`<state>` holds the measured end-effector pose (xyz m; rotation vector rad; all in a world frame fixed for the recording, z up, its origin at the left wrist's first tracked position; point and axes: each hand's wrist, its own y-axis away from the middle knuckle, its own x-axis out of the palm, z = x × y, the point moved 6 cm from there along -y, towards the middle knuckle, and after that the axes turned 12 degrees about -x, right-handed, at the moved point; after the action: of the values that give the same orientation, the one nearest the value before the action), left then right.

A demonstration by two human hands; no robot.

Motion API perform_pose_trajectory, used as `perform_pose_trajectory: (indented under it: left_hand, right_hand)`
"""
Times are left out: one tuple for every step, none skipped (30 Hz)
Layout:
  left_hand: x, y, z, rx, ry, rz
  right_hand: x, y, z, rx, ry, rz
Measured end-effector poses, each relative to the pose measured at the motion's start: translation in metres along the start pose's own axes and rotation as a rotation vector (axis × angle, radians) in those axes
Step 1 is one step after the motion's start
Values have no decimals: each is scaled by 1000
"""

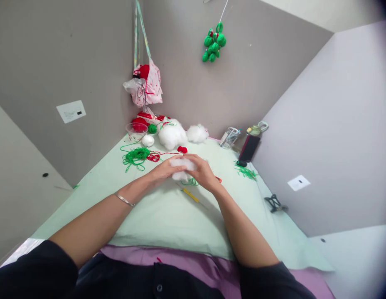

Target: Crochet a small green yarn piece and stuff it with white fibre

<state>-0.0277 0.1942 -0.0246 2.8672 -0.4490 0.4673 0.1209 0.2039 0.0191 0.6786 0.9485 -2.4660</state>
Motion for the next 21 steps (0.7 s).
perform_pose_trajectory:
  left_hand:
    - [-1, 0, -1, 10, -8, -22]
    - [-3, 0, -2, 22, -15, -49]
    - [-4, 0, -2, 33, -21, -74]
    - [-6, 0, -2, 40, -25, -92]
    - [-7, -1, -2, 45, -28, -102]
    - [-9, -2, -3, 48, -28, -106]
    - [-10, -3, -4, 49, -25, -108]
    - [-12, -3, -5, 51, -19, -112]
    - [-15, -4, -7, 53, -8, -120]
    - [-19, -5, -9, 56, 4, -131]
    - [-23, -5, -12, 58, 16, -145]
    - [-27, -5, -15, 60, 27, -160]
    - [-31, -6, -17, 60, 35, -174]
    - [-34, -6, -19, 57, 40, -185]
    - [-36, -6, -21, 52, 43, -193]
    - [-38, -5, -22, 46, 44, -200]
    - [-39, -5, -22, 40, 44, -205]
    - [-39, -5, -23, 35, 43, -211]
    - [-38, -5, -23, 31, 42, -219]
    - [-38, -6, -23, 28, 42, -230]
    - [-37, -6, -23, 26, 42, -245]
  right_hand:
    - [-3, 0, -5, 28, -7, -33]
    - [-6, 0, -9, 54, -16, -64]
    - [-8, 1, -13, 78, -32, -91]
    - [-10, 0, -15, 100, -54, -113]
    - [-10, 0, -17, 115, -85, -131]
    - [-11, 0, -17, 126, -124, -144]
    - [-11, -1, -16, 136, -171, -155]
    - [-11, -1, -14, 145, -223, -165]
    - [-12, -1, -12, 157, -280, -174]
    - [-13, -2, -9, 170, -338, -185]
    - [-15, -2, -7, 184, -395, -199]
    - [-18, -1, -4, 197, -449, -215]
    - [-21, -1, -2, 208, -499, -232]
    - [-24, -1, -1, 216, -546, -250]
    - [-26, -1, 1, 221, -588, -268]
    - [-28, -1, 1, 224, -625, -287]
    - [-30, -1, 1, 225, -658, -307]
    - [-31, -1, 0, 224, -686, -327]
    - [-32, -1, -1, 222, -709, -347]
    - [-32, -1, -3, 220, -728, -364]
    - [-32, -1, -5, 216, -742, -378]
